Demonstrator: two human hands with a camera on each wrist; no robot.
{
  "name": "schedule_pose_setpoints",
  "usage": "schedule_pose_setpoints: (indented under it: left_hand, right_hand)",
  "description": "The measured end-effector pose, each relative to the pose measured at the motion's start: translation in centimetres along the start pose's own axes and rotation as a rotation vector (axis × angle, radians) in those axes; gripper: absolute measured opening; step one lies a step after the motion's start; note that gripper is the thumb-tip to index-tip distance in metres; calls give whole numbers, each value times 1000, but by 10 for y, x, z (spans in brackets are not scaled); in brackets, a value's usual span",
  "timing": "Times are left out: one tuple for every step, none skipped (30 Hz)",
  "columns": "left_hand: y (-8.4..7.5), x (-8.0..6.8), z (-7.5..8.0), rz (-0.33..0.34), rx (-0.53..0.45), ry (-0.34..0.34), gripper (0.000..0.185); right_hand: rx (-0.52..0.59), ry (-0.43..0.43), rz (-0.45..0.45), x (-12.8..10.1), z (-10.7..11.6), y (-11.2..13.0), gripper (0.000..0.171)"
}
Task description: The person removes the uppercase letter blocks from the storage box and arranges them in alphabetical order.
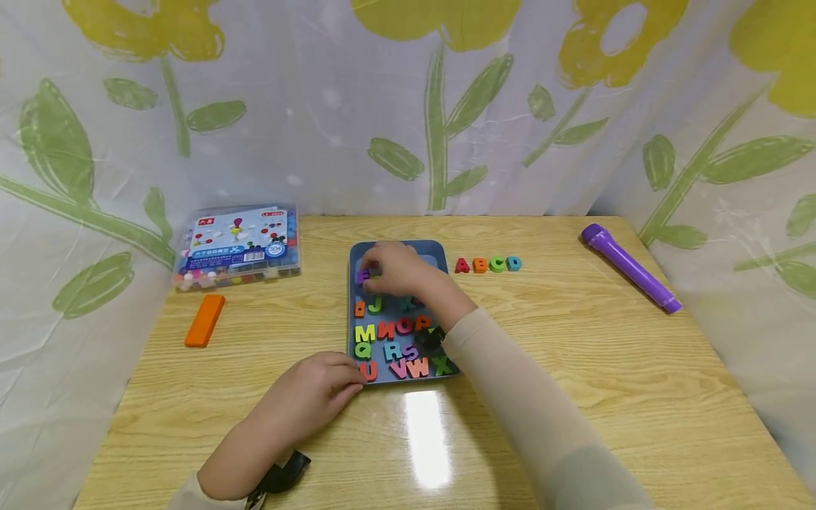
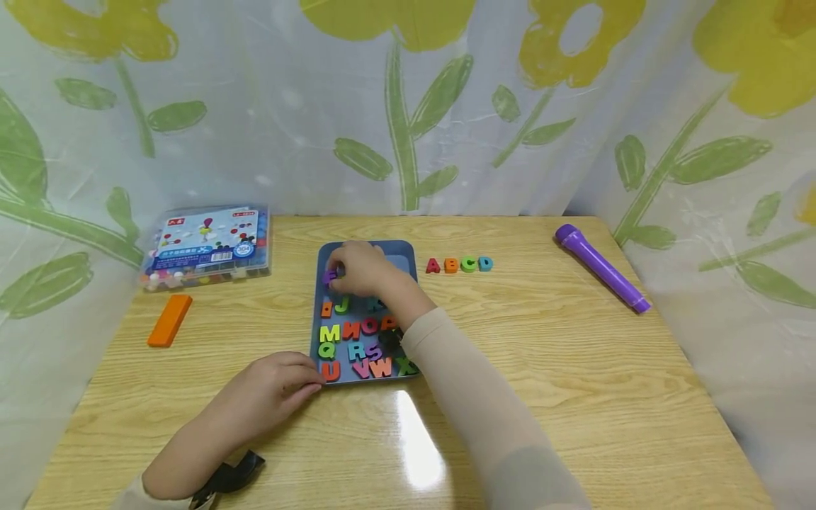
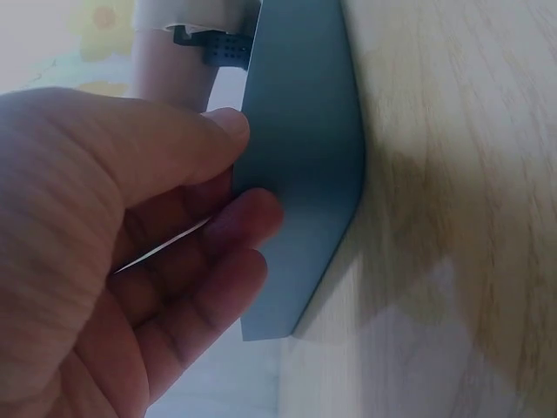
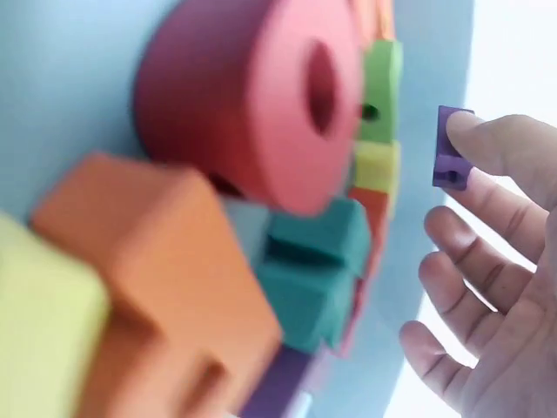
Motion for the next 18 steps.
schedule_pose_setpoints:
  left_hand:
    - [0,0,0,2,-1,0,4]
    - [0,0,0,2,-2,1,4]
    - [0,0,0,2,-3,1,4]
    - [-1,0,0,2,-5,1,4]
    - [-1,1,0,0,-4,0,5]
    - [-1,1,0,-1,-5,-1,5]
    - [-1,1,0,-3,-3,-3,6]
    - [-1,1,0,-6,-2,-6,6]
    - [-1,1,0,-7,0,-8,6]
    - [-1,1,0,-8,1,-10,7]
    - [-1,0,0,-9,4,-11,7]
    - [-1,0,0,-9,5,-12,7]
    - [-1,0,-1,-8,7,-13,7]
    - [-1,0,-1,-7,7,-13,7]
    - [-1,0,-1,-5,7,-12,7]
    - [-1,0,-1,-4,6,-11,7]
    - [-1,0,-1,-4,4,-11,8]
    - [-1,0,-1,-3,1,-12,8]
  right_hand:
    - [14,-8,5,-2,4,0,29]
    - [24,-14,12,-4,8,1,30]
    - [38,-25,19,-6,14,1,30]
    - [49,-37,28,-9,20,0,30]
    - [67,-53,37,-13,26,-1,30]
    - [82,-68,46,-16,33,-2,29]
    - [101,-86,51,-21,41,-4,28]
    - [116,-103,55,-25,49,-6,26]
    - [134,-124,54,-30,57,-9,24]
    - [153,-143,49,-36,65,-12,22]
    - [165,-163,43,-42,72,-15,21]
    - [175,-182,32,-48,79,-19,20]
    - [184,-203,20,-53,86,-23,19]
    - [189,-221,8,-59,92,-27,19]
    - [196,-239,-3,-65,97,-31,20]
    - [199,-254,-13,-71,101,-36,20]
    - [196,-266,-22,-76,104,-41,21]
    - [196,-276,-33,-81,106,-46,21]
Point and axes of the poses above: each hand's wrist, its own x-axis towards the middle knuckle, its own z-axis out of the back of the hand, y = z × x, the point moved 5 cm from there along x, towards the middle knuckle, and after that the axes turned 12 degrees about x, right-handed, at the moved point
